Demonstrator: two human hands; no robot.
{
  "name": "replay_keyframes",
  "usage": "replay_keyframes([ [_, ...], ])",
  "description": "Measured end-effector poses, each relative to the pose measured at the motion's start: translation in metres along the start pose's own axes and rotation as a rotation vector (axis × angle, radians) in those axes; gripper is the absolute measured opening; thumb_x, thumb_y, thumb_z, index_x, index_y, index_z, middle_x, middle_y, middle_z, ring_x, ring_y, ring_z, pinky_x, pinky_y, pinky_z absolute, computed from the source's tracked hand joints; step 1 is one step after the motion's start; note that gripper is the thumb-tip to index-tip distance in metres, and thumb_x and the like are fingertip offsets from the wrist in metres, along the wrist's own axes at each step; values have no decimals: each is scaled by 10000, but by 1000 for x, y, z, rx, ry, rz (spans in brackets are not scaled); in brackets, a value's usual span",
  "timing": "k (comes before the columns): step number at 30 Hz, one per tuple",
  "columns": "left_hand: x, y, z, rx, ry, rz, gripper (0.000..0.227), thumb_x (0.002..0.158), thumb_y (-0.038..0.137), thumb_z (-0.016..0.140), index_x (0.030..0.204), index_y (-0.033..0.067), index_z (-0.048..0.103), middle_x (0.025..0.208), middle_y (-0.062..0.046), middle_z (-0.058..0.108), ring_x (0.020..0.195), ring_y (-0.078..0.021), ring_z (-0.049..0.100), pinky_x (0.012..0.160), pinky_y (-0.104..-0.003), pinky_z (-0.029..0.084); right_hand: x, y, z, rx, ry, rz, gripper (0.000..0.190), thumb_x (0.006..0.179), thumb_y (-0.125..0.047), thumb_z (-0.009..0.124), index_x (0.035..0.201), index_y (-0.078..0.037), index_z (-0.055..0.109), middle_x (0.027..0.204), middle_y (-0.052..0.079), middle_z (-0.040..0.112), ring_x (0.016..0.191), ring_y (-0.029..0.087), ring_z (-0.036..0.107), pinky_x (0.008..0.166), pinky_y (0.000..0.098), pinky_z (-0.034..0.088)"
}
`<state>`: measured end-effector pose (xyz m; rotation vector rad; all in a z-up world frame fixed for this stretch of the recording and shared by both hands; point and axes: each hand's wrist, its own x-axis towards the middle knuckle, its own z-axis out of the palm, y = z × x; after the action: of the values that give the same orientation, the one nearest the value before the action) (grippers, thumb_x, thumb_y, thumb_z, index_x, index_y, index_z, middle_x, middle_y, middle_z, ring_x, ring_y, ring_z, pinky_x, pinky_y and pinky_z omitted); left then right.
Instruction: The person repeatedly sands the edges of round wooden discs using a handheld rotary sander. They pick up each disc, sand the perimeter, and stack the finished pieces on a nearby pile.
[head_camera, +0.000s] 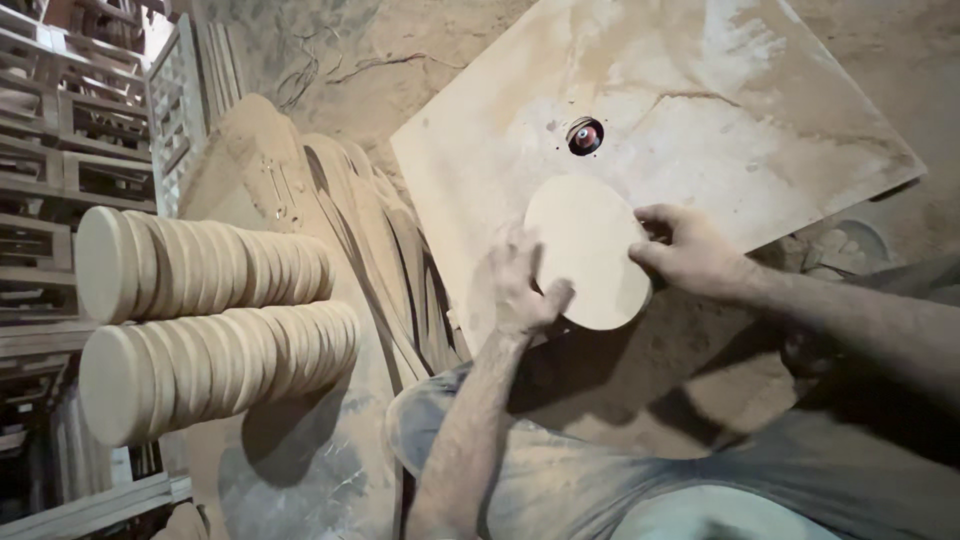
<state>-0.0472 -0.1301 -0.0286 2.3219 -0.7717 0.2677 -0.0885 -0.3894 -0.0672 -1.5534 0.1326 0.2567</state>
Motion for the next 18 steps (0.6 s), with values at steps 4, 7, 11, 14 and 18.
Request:
replay_keyframes([
  [4, 34, -2, -9, 145, -253, 342, 795, 739, 537, 803, 1306, 2, 648, 1424, -269, 545, 1376, -485, 495, 1188, -553, 408, 4, -14, -8, -605, 104, -189, 484, 827, -244, 793, 1253, -49, 668, 1168, 213, 682, 1074, 376, 683, 958, 444, 574],
  [7, 49, -11, -6, 80, -381, 433, 821, 783, 566, 776, 1351, -8, 628, 1492, -234, 540, 1449, -445, 485, 1234, -536, 413, -10, -37, -10, -897, 111, -290, 597, 759, -307, 819, 1287, -113, 619, 1318, 267, 578, 1144, 485, 581, 922, 514, 534],
  [11, 59, -23, -2, 132, -439, 538, 835, 798, 632, 714, 1337, 1, 623, 1472, -175, 572, 1414, -381, 519, 1200, -585, 384, -29, -60, 3, -1078, -182, -104, 1099, 589, -590, 866, 1496, -125, 454, 1423, 329, 426, 1224, 490, 500, 981, 511, 498],
  [14, 64, -29, -1, 44, -555, 595, 868, 856, 666, 668, 1381, -21, 599, 1507, -183, 550, 1439, -390, 503, 1191, -547, 419, -32, -65, 12, -1255, -176, -264, 1217, 511, -684, 829, 1506, -101, 441, 1480, 408, 355, 1194, 496, 517, 997, 510, 479],
  [18, 78, -34, 0, -7, -574, 563, 898, 861, 687, 658, 1382, -41, 588, 1524, -197, 531, 1444, -392, 505, 1180, -538, 433, -17, -65, 11, -1227, -191, -217, 1096, 595, -572, 821, 1501, -89, 438, 1491, 405, 334, 1144, 489, 511, 986, 509, 460],
])
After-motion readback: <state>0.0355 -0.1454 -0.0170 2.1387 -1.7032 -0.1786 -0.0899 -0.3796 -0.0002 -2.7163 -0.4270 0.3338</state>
